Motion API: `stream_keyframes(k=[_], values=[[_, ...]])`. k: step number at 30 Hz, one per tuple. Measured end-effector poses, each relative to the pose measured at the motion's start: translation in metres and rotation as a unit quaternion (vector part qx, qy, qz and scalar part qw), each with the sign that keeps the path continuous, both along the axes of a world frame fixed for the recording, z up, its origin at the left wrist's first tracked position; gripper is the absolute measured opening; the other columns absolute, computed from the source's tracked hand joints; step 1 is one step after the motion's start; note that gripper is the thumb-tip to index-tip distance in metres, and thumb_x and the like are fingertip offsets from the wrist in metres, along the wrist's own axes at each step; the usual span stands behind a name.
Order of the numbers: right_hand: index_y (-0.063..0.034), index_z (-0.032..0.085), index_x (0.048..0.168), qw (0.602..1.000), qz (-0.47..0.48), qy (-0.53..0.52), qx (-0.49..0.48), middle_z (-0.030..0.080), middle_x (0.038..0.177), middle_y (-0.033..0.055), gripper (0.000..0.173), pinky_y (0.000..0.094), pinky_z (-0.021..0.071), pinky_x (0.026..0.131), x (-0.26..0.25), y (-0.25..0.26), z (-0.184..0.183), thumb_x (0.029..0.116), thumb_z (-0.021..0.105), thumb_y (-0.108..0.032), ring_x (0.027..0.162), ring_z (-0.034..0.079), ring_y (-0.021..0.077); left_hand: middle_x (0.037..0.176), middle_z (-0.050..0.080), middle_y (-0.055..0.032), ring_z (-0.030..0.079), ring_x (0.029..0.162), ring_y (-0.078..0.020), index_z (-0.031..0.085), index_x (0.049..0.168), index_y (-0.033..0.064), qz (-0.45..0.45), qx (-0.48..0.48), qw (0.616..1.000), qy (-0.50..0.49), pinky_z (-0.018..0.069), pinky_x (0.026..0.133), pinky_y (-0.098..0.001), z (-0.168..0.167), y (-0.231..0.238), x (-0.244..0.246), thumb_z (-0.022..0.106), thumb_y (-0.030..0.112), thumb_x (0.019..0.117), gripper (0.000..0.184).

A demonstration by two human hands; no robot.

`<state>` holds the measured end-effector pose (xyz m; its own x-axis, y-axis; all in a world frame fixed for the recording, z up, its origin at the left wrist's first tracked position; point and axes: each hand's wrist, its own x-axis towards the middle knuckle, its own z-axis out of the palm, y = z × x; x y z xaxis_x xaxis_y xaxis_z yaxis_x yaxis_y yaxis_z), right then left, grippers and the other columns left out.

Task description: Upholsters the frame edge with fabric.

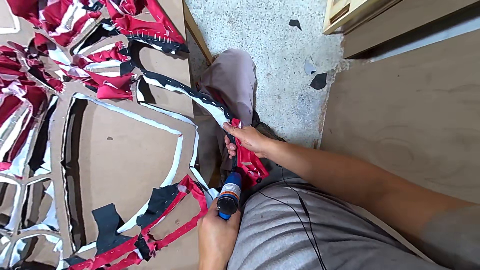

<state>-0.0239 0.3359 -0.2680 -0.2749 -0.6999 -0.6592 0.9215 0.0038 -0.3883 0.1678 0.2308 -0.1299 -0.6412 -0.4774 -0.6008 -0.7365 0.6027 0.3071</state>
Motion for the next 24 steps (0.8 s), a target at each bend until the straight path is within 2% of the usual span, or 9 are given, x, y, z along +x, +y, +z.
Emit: stream_keyframes(k=[6,10,13,15,16,18,24], values=[[-0.0023,0.06,0.092,1.0,0.001,0.01,-0.009,0.059,0.066,0.0054,0.059,0.0418,0.0634,0.069,-0.001,0.001,-0.004,0.1067,0.042,-0.057,0.06,0.066,0.0194,0.068,0.068,0.0075,0.065,0.061,-0.0036,0.075,0.09,0.0167,0.039,-0.001,0.999,0.004,0.0551,0.057,-0.0334,-0.002,0.009,-0.013,0.072,0.038,0.0768,0.025],[0.0019,0.063,0.097,0.998,0.028,0.047,-0.012,0.066,0.074,0.0097,0.066,0.0412,0.063,0.073,-0.003,0.004,-0.003,0.1084,0.035,-0.057,0.069,0.07,0.0221,0.07,0.068,0.0051,0.067,0.063,-0.008,0.075,0.092,0.0153,0.049,0.002,0.999,-0.013,0.0564,0.059,-0.0392,0.0,0.011,-0.022,0.072,0.038,0.0779,0.027],[0.0048,0.065,0.113,0.997,0.055,0.051,-0.014,0.074,0.09,0.0158,0.07,0.0428,0.0629,0.083,-0.01,0.009,-0.001,0.1088,0.032,-0.057,0.084,0.075,0.025,0.07,0.068,0.0049,0.066,0.063,-0.0074,0.075,0.091,0.0152,0.058,0.007,0.998,-0.017,0.0561,0.06,-0.0387,0.0,0.01,-0.03,0.073,0.039,0.0801,0.027],[0.0034,0.059,0.125,0.997,0.048,0.056,-0.019,0.074,0.101,0.0171,0.061,0.0426,0.0629,0.087,-0.013,0.013,-0.001,0.1103,0.035,-0.051,0.092,0.075,0.0259,0.069,0.067,0.0055,0.066,0.062,-0.0074,0.075,0.091,0.0161,0.055,0.014,0.998,-0.024,0.0558,0.059,-0.0384,0.0,0.011,-0.034,0.072,0.039,0.0798,0.026],[0.0027,0.058,0.127,0.997,0.042,0.064,-0.012,0.074,0.103,0.0173,0.057,0.0419,0.0623,0.088,-0.016,0.014,-0.001,0.1107,0.037,-0.048,0.093,0.075,0.0256,0.067,0.067,0.0057,0.065,0.06,-0.0072,0.075,0.09,0.0163,0.055,0.016,0.998,-0.022,0.0556,0.057,-0.0379,0.0,0.011,-0.035,0.072,0.039,0.079,0.026],[0.0024,0.059,0.125,0.995,0.047,0.091,0.014,0.075,0.104,0.0165,0.053,0.0413,0.0622,0.088,-0.026,0.015,0.0,0.1106,0.04,-0.045,0.095,0.075,0.0244,0.066,0.067,0.006,0.065,0.058,-0.0066,0.075,0.09,0.0163,0.06,0.016,0.998,-0.014,0.0559,0.055,-0.0374,-0.003,0.013,-0.037,0.072,0.039,0.0776,0.026],[-0.0006,0.066,0.117,0.979,0.107,0.159,0.067,0.073,0.109,0.014,0.064,0.0455,0.0568,0.096,-0.037,0.02,-0.015,0.1103,0.03,-0.053,0.105,0.07,0.021,0.068,0.068,0.004,0.066,0.06,-0.0083,0.074,0.092,0.014,0.077,0.01,0.996,-0.034,0.0562,0.056,-0.0391,0.0,0.018,-0.046,0.073,0.035,0.0771,0.026]])
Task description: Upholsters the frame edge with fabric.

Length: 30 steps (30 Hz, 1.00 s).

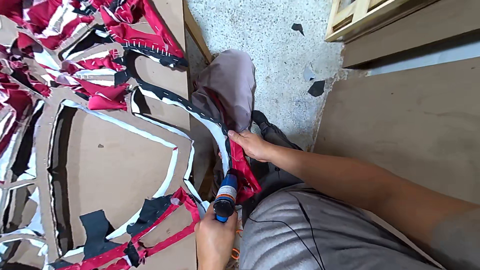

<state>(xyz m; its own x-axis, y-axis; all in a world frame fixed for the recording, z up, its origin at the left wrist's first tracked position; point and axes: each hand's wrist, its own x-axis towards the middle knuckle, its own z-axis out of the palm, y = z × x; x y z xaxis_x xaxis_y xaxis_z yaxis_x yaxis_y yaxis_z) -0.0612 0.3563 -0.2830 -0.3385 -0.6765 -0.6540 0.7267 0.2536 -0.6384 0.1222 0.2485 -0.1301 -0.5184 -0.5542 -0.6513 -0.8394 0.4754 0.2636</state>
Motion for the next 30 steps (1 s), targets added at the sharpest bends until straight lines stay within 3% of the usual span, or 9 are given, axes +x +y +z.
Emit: stream_keyframes(k=[8,12,25,28,30], values=[[-0.0001,0.066,0.118,0.999,0.008,-0.031,-0.027,0.073,0.109,0.0121,0.061,0.0408,0.0565,0.096,-0.005,0.001,0.001,0.1112,0.031,-0.049,0.104,0.07,0.0174,0.069,0.068,0.0035,0.066,0.062,-0.0085,0.075,0.092,0.0134,0.027,-0.023,0.999,0.012,0.0551,0.058,-0.0388,-0.002,0.009,-0.019,0.072,0.036,0.0773,0.027],[-0.0006,0.068,0.111,0.999,0.013,-0.027,-0.033,0.073,0.104,0.012,0.063,0.0426,0.0577,0.093,-0.004,0.002,-0.006,0.1105,0.031,-0.052,0.1,0.071,0.0186,0.068,0.067,0.0039,0.066,0.062,-0.0082,0.075,0.092,0.0138,0.028,-0.025,0.999,0.007,0.0546,0.057,-0.0385,-0.002,0.009,-0.028,0.072,0.037,0.0774,0.027],[-0.0006,0.067,0.111,0.998,0.018,-0.052,-0.043,0.07,0.102,0.0115,0.063,0.0432,0.0565,0.092,-0.007,0.005,-0.009,0.1105,0.031,-0.052,0.099,0.068,0.0175,0.068,0.067,0.0041,0.065,0.062,-0.0088,0.074,0.091,0.0141,0.047,-0.031,0.998,-0.007,0.0542,0.058,-0.0389,0.0,0.009,-0.054,0.073,0.036,0.0776,0.026],[0.0022,0.061,0.129,0.995,0.018,-0.082,-0.052,0.068,0.12,0.0164,0.076,0.0463,0.0536,0.102,-0.01,0.009,-0.003,0.1079,0.024,-0.061,0.115,0.066,0.0213,0.068,0.067,0.0042,0.065,0.061,-0.0084,0.074,0.09,0.0136,0.049,-0.036,0.998,-0.002,0.0541,0.058,-0.0386,-0.001,0.01,-0.057,0.073,0.037,0.0779,0.026],[0.0034,0.056,0.134,0.993,0.021,-0.095,-0.065,0.068,0.121,0.0171,0.082,0.0446,0.0538,0.103,-0.014,0.011,0.001,0.1068,0.019,-0.064,0.116,0.066,0.0207,0.069,0.067,0.0038,0.066,0.063,-0.009,0.074,0.09,0.0135,0.047,-0.037,0.998,-0.004,0.0543,0.059,-0.0396,-0.001,0.01,-0.058,0.073,0.036,0.0781,0.025]])
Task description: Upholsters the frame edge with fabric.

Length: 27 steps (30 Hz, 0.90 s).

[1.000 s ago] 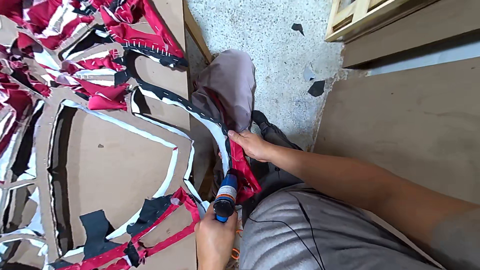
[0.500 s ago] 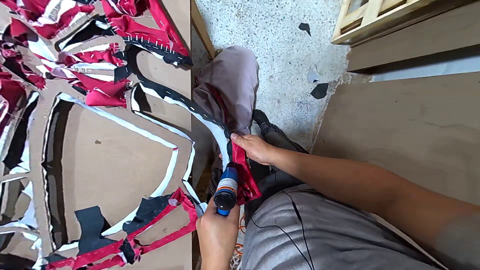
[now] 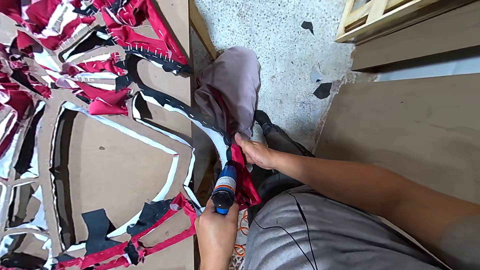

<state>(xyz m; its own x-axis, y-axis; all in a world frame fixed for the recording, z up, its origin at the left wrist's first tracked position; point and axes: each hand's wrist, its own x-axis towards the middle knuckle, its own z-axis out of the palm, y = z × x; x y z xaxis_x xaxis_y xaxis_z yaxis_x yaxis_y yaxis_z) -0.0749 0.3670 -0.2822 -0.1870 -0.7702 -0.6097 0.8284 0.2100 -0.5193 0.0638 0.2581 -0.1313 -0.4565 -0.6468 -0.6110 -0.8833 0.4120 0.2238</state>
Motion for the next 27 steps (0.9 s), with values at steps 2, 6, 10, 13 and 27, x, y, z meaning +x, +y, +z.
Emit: stream_keyframes(k=[2,6,10,13,27], values=[[0.0014,0.06,0.126,1.0,0.01,0.006,0.007,0.069,0.11,0.0132,0.082,0.0421,0.0556,0.096,-0.002,0.001,-0.001,0.1058,0.018,-0.066,0.106,0.068,0.0176,0.07,0.068,0.0028,0.066,0.064,-0.0097,0.074,0.091,0.0129,-0.001,-0.002,1.0,0.0,0.0544,0.06,-0.0405,0.001,0.0,-0.001,0.072,0.035,0.0777,0.026],[0.0034,0.058,0.131,1.0,0.022,0.001,0.004,0.069,0.118,0.0171,0.085,0.0454,0.0541,0.101,-0.002,0.002,-0.003,0.1053,0.019,-0.067,0.113,0.067,0.0214,0.067,0.066,0.0039,0.065,0.061,-0.0086,0.073,0.088,0.0138,0.006,-0.002,1.0,0.001,0.0536,0.057,-0.0389,0.001,-0.001,-0.009,0.072,0.037,0.0783,0.025],[0.0032,0.057,0.132,1.0,0.029,0.004,-0.003,0.068,0.119,0.0171,0.084,0.0446,0.0534,0.103,-0.004,0.003,-0.002,0.1055,0.019,-0.067,0.115,0.066,0.0212,0.066,0.065,0.004,0.064,0.059,-0.0095,0.073,0.087,0.0145,0.004,0.002,1.0,-0.011,0.0533,0.056,-0.0396,0.002,-0.005,-0.017,0.072,0.036,0.0784,0.023],[0.0023,0.06,0.126,0.999,0.038,-0.002,0.017,0.067,0.114,0.0165,0.083,0.0456,0.0536,0.1,-0.006,0.002,0.001,0.105,0.02,-0.068,0.11,0.066,0.0217,0.068,0.066,0.0038,0.065,0.06,-0.0088,0.073,0.088,0.014,0.006,0.005,1.0,-0.008,0.0547,0.057,-0.0387,0.009,-0.009,-0.013,0.072,0.037,0.0782,0.025],[-0.0021,0.061,0.13,0.996,0.045,-0.079,0.009,0.073,0.114,0.0082,0.042,0.0366,0.0582,0.096,0.108,0.046,0.019,0.0908,0.075,-0.006,0.103,0.071,0.0155,0.092,0.077,-0.0114,0.076,0.085,-0.0182,0.073,0.108,-0.0005,-0.028,0.11,0.993,-0.024,0.0622,0.083,-0.0462,0.06,-0.084,0.192,0.084,0.021,0.0794,0.038]])
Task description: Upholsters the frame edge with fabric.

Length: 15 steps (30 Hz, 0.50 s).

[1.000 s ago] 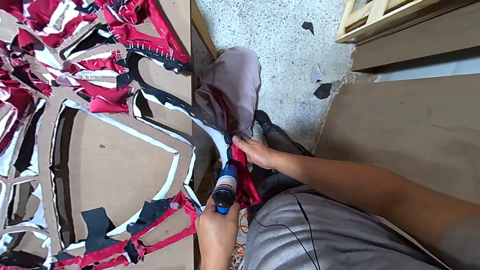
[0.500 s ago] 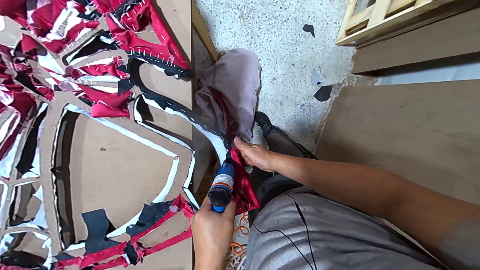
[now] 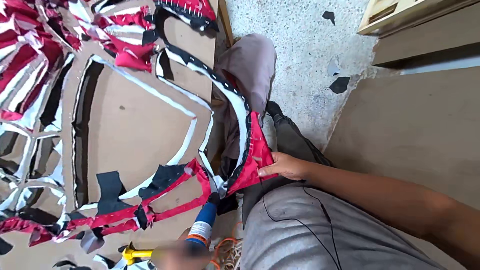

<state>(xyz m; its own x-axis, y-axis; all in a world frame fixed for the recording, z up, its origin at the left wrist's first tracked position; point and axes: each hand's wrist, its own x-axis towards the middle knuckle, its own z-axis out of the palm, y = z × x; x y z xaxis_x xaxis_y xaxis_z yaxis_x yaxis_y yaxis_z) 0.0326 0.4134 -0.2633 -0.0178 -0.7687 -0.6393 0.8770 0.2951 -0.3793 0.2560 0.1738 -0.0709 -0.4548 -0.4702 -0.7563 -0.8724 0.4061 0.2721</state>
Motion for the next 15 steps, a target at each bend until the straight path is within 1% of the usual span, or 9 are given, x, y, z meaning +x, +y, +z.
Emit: stream_keyframes(k=[2,4,6,7,8,9,10,13,15], values=[[-0.0045,0.058,0.133,0.998,-0.062,-0.023,0.013,0.072,0.114,0.0062,0.043,0.036,0.0584,0.095,0.016,0.0,0.005,0.0918,0.071,-0.003,0.103,0.07,0.0147,0.095,0.077,-0.0101,0.075,0.087,-0.0189,0.075,0.112,0.0041,-0.044,0.002,0.999,0.006,0.0613,0.083,-0.0487,-0.008,-0.006,0.014,0.084,0.022,0.0784,0.039],[-0.0053,0.056,0.128,0.992,-0.12,-0.042,0.027,0.071,0.11,0.0056,0.042,0.0367,0.0596,0.093,0.032,-0.001,0.007,0.0891,0.069,-0.004,0.1,0.071,0.0152,0.094,0.078,-0.0064,0.075,0.084,-0.0166,0.076,0.113,0.0095,-0.062,-0.003,0.998,0.017,0.062,0.079,-0.048,-0.017,-0.009,0.022,0.082,0.027,0.0769,0.04],[-0.0068,0.057,0.126,0.988,-0.147,-0.041,0.031,0.072,0.109,0.0043,0.043,0.0382,0.0599,0.092,0.041,-0.003,0.004,0.0846,0.07,-0.01,0.1,0.07,0.0154,0.091,0.077,-0.0013,0.074,0.081,-0.0108,0.077,0.111,0.0139,-0.072,-0.014,0.997,0.032,0.0625,0.076,-0.0422,-0.024,-0.009,0.025,0.078,0.033,0.0761,0.04],[-0.0072,0.057,0.126,0.988,-0.148,-0.032,0.026,0.071,0.108,0.004,0.044,0.038,0.0597,0.091,0.042,-0.003,0.001,0.0843,0.069,-0.012,0.099,0.07,0.0151,0.087,0.077,0.0022,0.073,0.077,-0.0063,0.077,0.108,0.0158,-0.082,-0.025,0.995,0.047,0.0623,0.072,-0.0369,-0.028,-0.009,0.025,0.076,0.036,0.0755,0.038],[-0.0074,0.058,0.125,0.988,-0.15,-0.021,0.015,0.072,0.107,0.0039,0.041,0.0368,0.0599,0.089,0.042,-0.003,-0.004,0.0854,0.067,-0.011,0.097,0.07,0.0144,0.083,0.075,0.0049,0.071,0.073,-0.0029,0.078,0.104,0.0169,-0.091,-0.032,0.993,0.066,0.0614,0.066,-0.0325,-0.032,-0.009,0.024,0.074,0.038,0.0749,0.036],[-0.0076,0.059,0.123,0.988,-0.154,-0.015,-0.003,0.073,0.106,0.0041,0.038,0.0358,0.0599,0.088,0.042,-0.003,-0.009,0.0859,0.066,-0.009,0.096,0.071,0.0139,0.08,0.074,0.0062,0.07,0.07,-0.0011,0.078,0.101,0.0172,-0.096,-0.032,0.992,0.081,0.0604,0.064,-0.0303,-0.035,-0.008,0.023,0.073,0.04,0.0747,0.035],[-0.0073,0.059,0.124,0.987,-0.157,-0.01,-0.024,0.073,0.107,0.0047,0.037,0.0358,0.0597,0.089,0.041,-0.003,-0.013,0.0871,0.065,-0.008,0.098,0.071,0.0142,0.078,0.073,0.008,0.069,0.07,0.0009,0.077,0.098,0.0185,-0.103,-0.032,0.99,0.09,0.0601,0.063,-0.0283,-0.04,-0.008,0.02,0.072,0.042,0.0745,0.033],[-0.0065,0.059,0.124,0.985,-0.167,-0.002,-0.043,0.073,0.108,0.0064,0.037,0.0367,0.0598,0.089,0.042,-0.003,-0.014,0.0876,0.063,-0.007,0.098,0.071,0.0151,0.074,0.072,0.0084,0.069,0.068,-0.0001,0.077,0.092,0.0196,-0.129,-0.034,0.987,0.091,0.0586,0.061,-0.0304,-0.051,-0.005,0.011,0.07,0.044,0.0751,0.03],[-0.0066,0.059,0.125,0.983,-0.174,0.0,-0.051,0.072,0.109,0.0065,0.037,0.037,0.0595,0.089,0.044,-0.002,-0.015,0.0878,0.063,-0.007,0.099,0.07,0.0152,0.072,0.071,0.0056,0.069,0.066,-0.0042,0.077,0.09,0.0182,-0.145,-0.045,0.985,0.078,0.0578,0.059,-0.0353,-0.054,-0.001,0.008,0.07,0.044,0.0755,0.031]])
